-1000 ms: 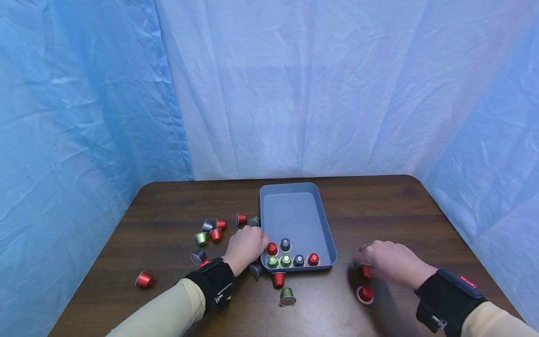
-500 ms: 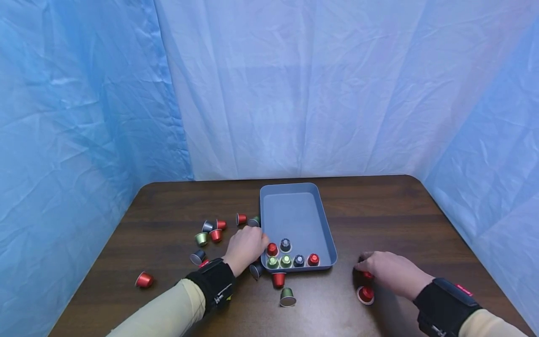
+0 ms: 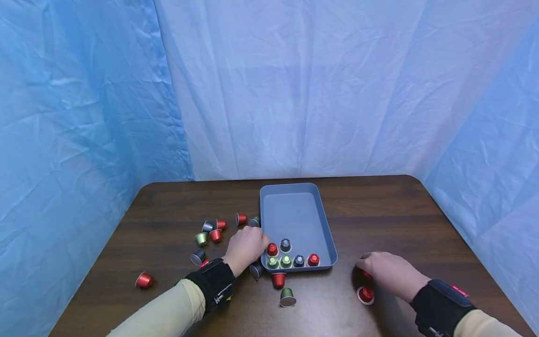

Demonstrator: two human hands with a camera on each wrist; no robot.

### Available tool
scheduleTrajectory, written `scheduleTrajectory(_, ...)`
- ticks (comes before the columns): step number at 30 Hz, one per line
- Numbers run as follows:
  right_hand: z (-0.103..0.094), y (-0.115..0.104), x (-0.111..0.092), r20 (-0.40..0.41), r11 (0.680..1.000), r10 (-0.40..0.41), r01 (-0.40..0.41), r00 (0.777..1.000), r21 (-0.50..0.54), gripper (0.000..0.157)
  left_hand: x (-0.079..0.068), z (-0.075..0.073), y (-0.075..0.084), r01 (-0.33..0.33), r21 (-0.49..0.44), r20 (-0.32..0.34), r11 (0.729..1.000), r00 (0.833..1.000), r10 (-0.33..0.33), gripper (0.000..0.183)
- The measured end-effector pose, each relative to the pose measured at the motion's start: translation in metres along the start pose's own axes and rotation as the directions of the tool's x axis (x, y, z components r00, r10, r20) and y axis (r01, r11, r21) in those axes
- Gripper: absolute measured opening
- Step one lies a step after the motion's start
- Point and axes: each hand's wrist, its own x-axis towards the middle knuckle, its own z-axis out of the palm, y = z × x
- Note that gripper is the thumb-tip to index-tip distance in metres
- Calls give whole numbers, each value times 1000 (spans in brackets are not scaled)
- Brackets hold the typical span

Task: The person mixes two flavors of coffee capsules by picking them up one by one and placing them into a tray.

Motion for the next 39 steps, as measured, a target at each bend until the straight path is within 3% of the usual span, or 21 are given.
scheduleTrajectory(8, 5, 0, -1, -113, 974, -92, 66, 989, -215, 28, -1, -1, 2, 14, -9, 14, 1000, 1000, -14, 30)
scheduleTrajectory(14, 6, -1, -2, -217, 957, -133, 69, 967, -280, 31, -1, -1, 2, 10, 0, 13, 1000, 1000, -10, 32)
scheduleTrajectory(21, 5, -5, -2, -328, 960, -107, 12, 938, -281, 44, -1, -1, 3, 15, -3, 7, 1000, 1000, -15, 30)
scheduleTrajectory(32, -2, -8, -1, -357, 944, -124, 0, 926, -329, 40, -1, -1, 2, 17, -11, 9, 1000, 1000, -17, 29)
scheduleTrajectory(39, -7, -8, 0, -365, 961, -94, -11, 926, -276, 41, -1, -2, 1, 17, -15, 10, 1000, 1000, -17, 30)
